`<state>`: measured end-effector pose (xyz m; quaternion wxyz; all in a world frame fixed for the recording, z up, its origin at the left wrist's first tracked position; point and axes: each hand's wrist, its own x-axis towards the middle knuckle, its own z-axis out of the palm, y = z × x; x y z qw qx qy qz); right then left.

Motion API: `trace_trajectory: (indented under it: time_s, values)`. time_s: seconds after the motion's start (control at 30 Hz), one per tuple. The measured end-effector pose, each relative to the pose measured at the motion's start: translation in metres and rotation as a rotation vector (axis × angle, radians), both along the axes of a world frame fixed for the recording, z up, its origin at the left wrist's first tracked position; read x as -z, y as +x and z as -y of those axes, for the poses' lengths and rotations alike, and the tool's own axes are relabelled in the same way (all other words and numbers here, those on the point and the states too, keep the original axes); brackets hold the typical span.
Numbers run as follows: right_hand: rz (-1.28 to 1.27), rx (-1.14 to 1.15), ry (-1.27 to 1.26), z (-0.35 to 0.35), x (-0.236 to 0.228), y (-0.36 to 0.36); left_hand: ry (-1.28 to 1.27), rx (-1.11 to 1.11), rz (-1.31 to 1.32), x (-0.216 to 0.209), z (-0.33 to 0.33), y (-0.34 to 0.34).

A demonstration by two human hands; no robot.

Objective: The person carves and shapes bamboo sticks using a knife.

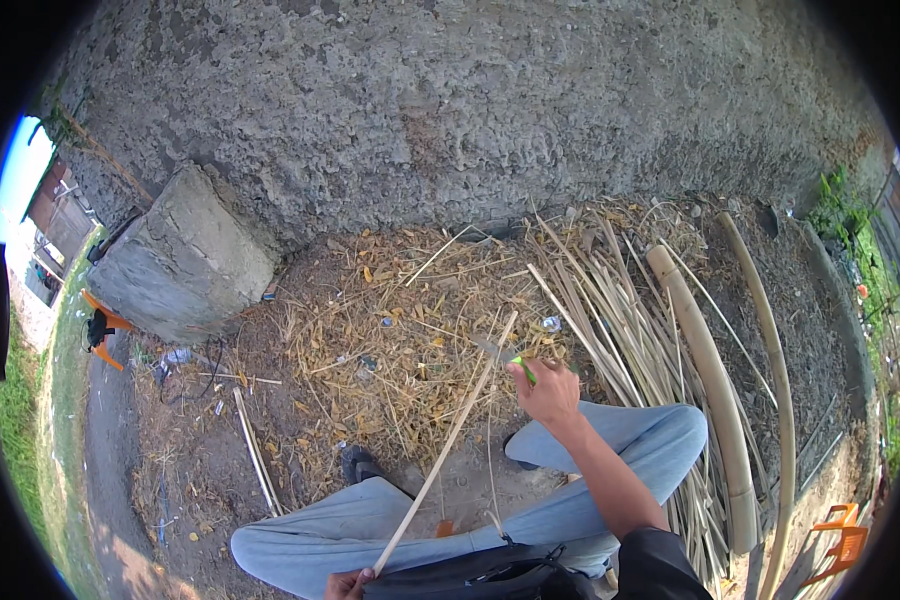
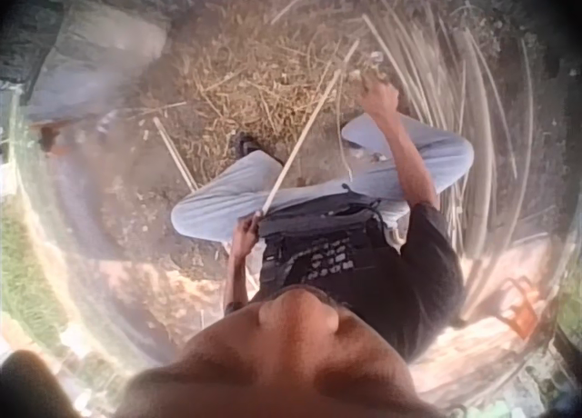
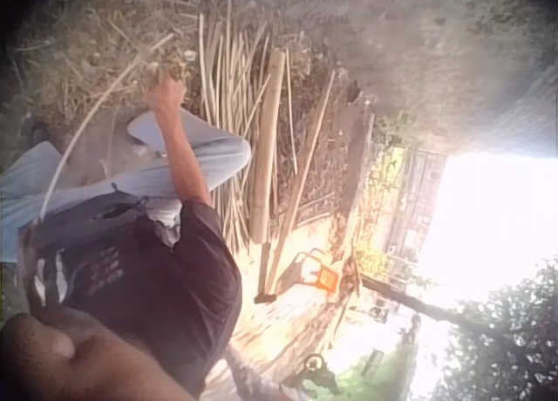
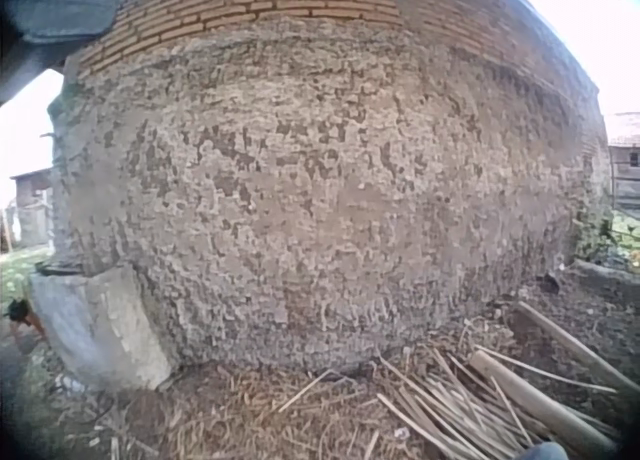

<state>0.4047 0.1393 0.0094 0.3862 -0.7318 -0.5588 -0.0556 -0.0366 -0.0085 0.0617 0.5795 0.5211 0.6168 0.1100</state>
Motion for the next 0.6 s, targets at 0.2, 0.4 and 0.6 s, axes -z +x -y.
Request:
trace_trajectory:
  time_s: [0.2, 0.4, 0.6]
  values:
    - [0.06, -0.107, -0.029, 0.005, -0.019, -0.022, -0.296, -0.227, 0.174, 0.012, -0.002, -0.015]
    - [0.095, -0.125, -0.04, 0.005, -0.034, -0.037, -0.4, -0.313, 0.237, 0.006, -0.01, -0.011]
    - [0.099, -0.22, -0.031, 0.007, -0.032, -0.042, -0.397, -0.292, 0.22, 0.015, -0.005, -0.016]
